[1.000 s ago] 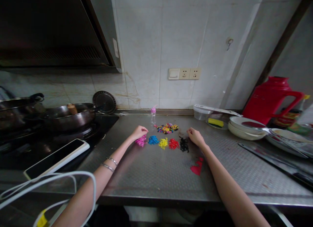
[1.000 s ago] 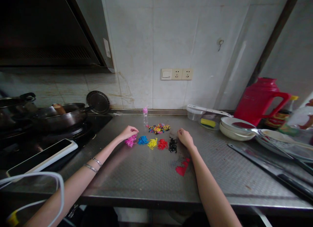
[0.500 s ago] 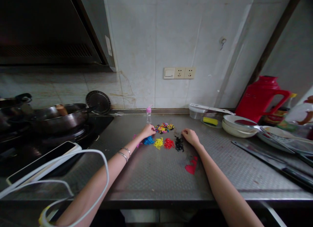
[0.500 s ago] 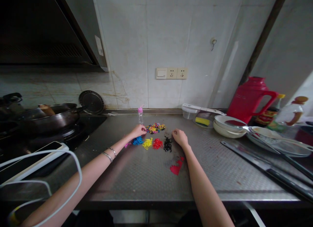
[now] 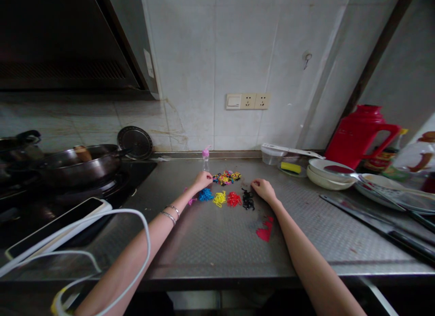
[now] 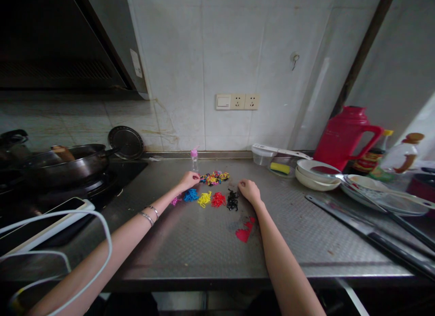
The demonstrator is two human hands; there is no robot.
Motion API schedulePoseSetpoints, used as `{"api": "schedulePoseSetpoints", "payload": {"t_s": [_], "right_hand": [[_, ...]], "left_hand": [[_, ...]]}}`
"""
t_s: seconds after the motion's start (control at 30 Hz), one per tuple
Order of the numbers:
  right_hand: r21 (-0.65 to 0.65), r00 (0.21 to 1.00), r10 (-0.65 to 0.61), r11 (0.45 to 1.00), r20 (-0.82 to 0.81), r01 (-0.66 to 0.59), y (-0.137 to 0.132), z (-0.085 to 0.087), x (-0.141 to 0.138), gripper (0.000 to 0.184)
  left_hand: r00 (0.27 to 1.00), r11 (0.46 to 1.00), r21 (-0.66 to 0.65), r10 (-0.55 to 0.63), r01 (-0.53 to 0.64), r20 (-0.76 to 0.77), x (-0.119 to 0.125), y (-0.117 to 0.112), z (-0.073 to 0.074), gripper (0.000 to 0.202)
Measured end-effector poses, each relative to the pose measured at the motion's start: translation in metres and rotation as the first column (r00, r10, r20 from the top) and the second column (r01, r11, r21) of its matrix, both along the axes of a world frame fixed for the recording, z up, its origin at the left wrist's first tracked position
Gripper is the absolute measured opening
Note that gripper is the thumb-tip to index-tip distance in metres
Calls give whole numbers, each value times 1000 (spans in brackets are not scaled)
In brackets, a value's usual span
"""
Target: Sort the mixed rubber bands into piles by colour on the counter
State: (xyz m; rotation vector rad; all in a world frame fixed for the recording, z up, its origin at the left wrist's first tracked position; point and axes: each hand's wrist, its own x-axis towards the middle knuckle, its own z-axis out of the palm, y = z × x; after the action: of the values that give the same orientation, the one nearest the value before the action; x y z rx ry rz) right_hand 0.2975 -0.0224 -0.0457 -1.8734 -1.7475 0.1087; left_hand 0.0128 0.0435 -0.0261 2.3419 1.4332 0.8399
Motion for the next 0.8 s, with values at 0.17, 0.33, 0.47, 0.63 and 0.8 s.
{"api": "schedulePoseSetpoints", "payload": {"t_s": [0.17,0.33,0.47,0.63,0.8], "right_hand": [[-7,1000,-2,1000,-9,2,0,0,1,23],[2,1000,1,1000,0,-1,-1,0,0,24],[5,1000,4,1000,-2,-4,-2,1,-1,25],[15,1000,11,1000,-6,-11,-2,1,-1,25],[15,1000,11,1000,-8,-10,-2,1,0,25]], "left_hand": [[996,1000,-26,-15,17,87,-8,-1,3,21],[995,999,-28,-23,26,100,-10,-4,4,21],[995,999,-30,-15,18,101,-10,-5,3,20],[997,996,-88,12,-5,71,-11,-3,1,20],[992,983,-183,37,-14,121,-10,-3,-1,20]]}}
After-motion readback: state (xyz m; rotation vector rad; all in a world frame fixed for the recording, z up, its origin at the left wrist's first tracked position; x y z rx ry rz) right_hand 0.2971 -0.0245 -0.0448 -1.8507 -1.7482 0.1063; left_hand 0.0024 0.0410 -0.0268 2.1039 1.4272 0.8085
